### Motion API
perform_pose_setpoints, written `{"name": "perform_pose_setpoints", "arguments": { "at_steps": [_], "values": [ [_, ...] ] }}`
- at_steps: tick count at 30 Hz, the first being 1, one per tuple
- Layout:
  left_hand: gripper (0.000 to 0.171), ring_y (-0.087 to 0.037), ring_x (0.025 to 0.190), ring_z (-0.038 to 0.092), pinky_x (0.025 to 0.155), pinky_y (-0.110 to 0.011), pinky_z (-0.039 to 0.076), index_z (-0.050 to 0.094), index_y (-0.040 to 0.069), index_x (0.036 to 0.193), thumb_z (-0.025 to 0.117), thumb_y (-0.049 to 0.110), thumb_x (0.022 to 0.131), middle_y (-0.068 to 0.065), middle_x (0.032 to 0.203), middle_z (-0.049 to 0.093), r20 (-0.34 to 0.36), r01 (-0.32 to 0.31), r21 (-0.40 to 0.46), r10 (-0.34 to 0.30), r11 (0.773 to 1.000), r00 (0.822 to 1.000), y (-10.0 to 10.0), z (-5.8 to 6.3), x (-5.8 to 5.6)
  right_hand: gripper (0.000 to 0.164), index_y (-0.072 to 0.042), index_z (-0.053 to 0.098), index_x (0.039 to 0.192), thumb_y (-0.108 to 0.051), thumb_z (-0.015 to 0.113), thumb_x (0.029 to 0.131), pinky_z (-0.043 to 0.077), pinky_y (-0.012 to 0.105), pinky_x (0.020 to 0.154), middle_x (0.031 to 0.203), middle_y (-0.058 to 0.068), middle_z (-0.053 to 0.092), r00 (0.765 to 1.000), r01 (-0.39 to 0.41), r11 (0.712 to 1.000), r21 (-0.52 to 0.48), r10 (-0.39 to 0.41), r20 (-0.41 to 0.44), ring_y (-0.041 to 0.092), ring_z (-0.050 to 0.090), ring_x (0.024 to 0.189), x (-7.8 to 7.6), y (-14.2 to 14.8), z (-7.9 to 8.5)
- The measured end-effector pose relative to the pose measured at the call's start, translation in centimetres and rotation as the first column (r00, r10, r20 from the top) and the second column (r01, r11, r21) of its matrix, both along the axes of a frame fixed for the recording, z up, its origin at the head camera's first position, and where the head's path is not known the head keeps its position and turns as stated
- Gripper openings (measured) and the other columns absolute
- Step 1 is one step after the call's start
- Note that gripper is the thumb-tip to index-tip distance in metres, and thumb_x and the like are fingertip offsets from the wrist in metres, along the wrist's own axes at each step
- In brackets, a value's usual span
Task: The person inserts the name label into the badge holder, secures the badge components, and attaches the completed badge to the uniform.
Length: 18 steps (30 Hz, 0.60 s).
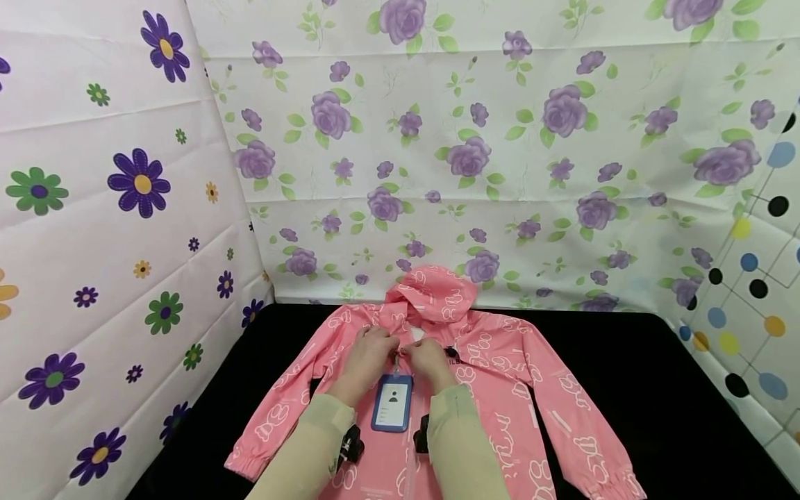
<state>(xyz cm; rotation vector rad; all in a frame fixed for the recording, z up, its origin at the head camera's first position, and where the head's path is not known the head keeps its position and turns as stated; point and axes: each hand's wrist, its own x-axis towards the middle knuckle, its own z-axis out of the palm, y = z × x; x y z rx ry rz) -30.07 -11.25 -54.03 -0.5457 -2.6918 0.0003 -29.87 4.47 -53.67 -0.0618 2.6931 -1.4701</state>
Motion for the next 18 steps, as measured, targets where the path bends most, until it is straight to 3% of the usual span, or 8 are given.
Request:
{"name": "perform_pose_setpoints", "arguments": {
  "at_steps": [6,10,18],
  "values": [
    [0.02,-0.021,0.106,0.066,0.107,-0.05,0.052,0.081,0.027,0.099,0.084,0.01,0.09,0.002,0.096,0.071,-0.011,0.017,-0.044,-0.017,0.999,1.0,0.01,-0.03,0.0,0.03,0.007,0.079,0.108,-0.018,0.062,0.105,0.048,0.035,0.079,0.094,0.015,0.07,1.0,0.001,1.0,-0.007,-0.001,-0.005,0.026,0.058,0.085,-0.1,-0.01,-0.12],
    [0.016,-0.022,0.105,0.065,0.105,-0.049,0.051,0.08,0.026,0.095,0.082,0.011,0.091,0.002,0.094,0.07,0.012,0.022,-0.036,-0.021,0.999,1.0,0.03,-0.01,0.04,0.028,0.007,0.079,0.11,-0.015,0.063,0.104,0.051,0.036,0.082,0.102,0.016,0.074,1.0,-0.012,1.0,-0.02,0.012,-0.019,0.026,0.062,0.089,-0.28,0.0,-0.53],
    [0.012,-0.022,0.103,0.066,0.102,-0.049,0.053,0.078,0.024,0.09,0.081,0.012,0.092,0.002,0.092,0.069,-0.017,0.025,-0.011,-0.025,1.0,1.0,-0.02,-0.15,0.11,0.028,0.006,0.08,0.11,-0.013,0.062,0.102,0.053,0.037,0.081,0.104,0.016,0.076,0.999,-0.024,1.0,-0.008,0.024,-0.028,0.025,0.063,0.088,0.05,0.0,-0.36]
  ]
}}
